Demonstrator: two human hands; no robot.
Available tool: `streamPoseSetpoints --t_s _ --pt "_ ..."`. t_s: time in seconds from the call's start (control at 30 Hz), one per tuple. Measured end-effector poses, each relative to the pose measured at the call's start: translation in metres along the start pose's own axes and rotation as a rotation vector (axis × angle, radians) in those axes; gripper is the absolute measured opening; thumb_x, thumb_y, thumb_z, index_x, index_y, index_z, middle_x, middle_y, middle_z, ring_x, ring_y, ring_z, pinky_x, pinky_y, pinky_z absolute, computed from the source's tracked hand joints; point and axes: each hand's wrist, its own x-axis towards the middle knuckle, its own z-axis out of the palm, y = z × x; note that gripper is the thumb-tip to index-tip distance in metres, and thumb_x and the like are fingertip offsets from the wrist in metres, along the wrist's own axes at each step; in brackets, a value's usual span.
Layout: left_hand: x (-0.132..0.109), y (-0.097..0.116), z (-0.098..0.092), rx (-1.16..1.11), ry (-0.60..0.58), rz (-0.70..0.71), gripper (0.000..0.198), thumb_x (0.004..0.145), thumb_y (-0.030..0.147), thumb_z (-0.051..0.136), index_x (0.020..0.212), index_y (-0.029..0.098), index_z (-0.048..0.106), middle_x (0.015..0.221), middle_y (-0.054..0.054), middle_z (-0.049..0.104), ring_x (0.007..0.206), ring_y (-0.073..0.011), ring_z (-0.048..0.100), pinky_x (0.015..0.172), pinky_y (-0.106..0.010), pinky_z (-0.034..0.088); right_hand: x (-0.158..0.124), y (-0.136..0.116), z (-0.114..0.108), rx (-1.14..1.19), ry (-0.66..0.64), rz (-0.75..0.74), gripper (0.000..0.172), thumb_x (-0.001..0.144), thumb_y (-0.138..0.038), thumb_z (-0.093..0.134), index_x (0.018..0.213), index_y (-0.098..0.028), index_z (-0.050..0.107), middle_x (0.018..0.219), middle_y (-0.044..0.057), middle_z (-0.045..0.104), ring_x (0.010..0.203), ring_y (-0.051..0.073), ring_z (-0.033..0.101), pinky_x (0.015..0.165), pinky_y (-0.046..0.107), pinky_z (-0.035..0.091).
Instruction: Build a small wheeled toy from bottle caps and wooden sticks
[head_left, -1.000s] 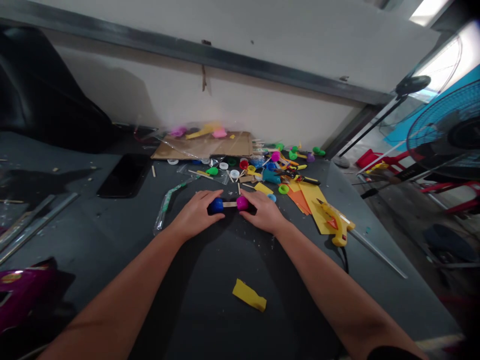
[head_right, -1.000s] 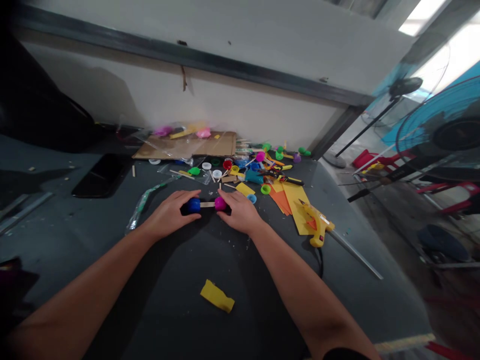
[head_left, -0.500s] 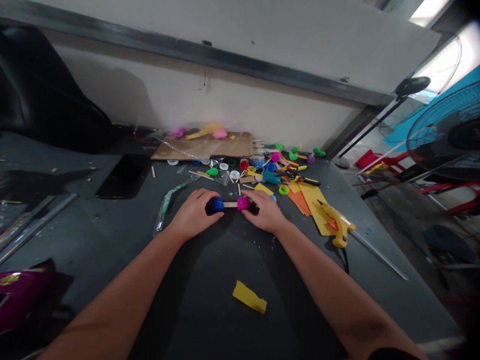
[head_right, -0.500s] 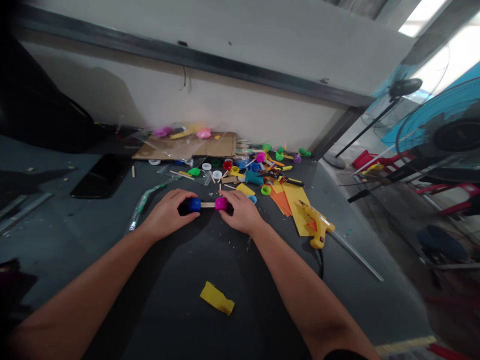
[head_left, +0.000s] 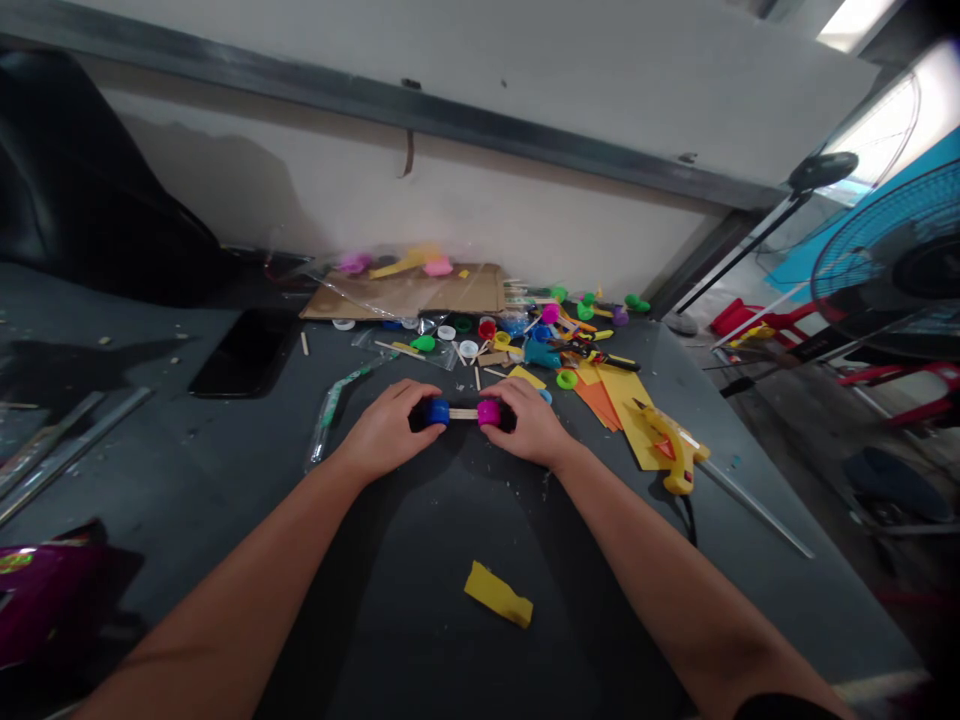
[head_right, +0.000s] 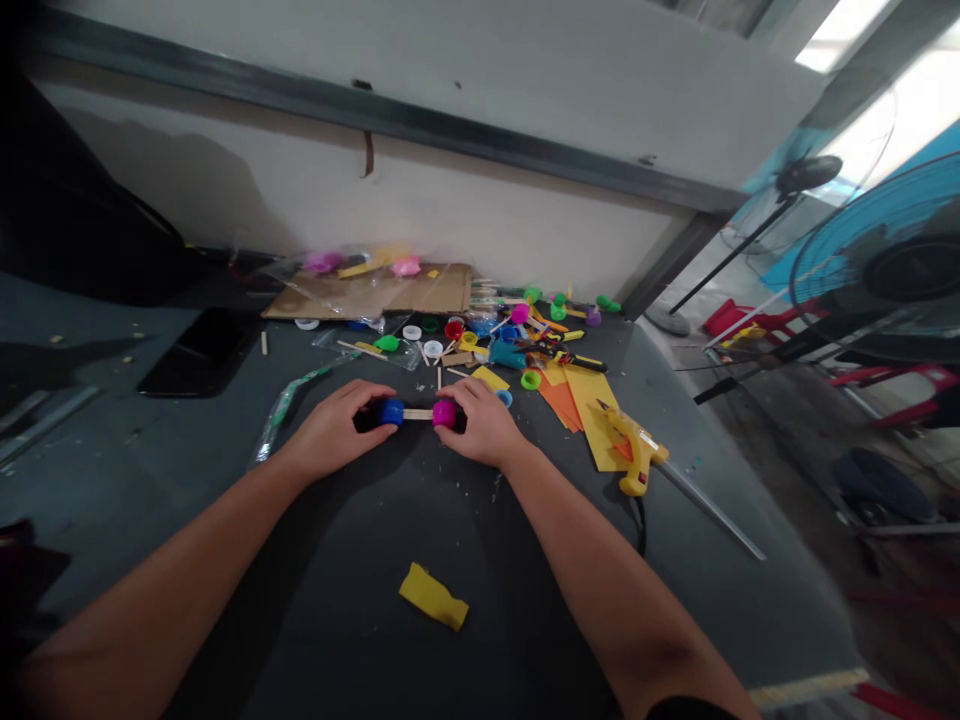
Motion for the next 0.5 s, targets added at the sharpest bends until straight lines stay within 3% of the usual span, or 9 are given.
streamPoseSetpoints --t_s 0.5 --pt "0.0026 -0.0009 -0.0004 -0.007 -0.02 0.041 0.026 0.08 0.028 0.061 0.105 0.023 0.06 0.104 -0.004 0.064 0.098 -0.0206 0.058 0.088 -0.037 0.045 0.0005 0.0033 0.0014 0.008 -0.005 -0.027 0.021 0.077 -0.026 0.063 0.096 -0.02 0.058 0.093 0.008 0.062 0.091 0.023 0.054 0.084 0.039 0.044"
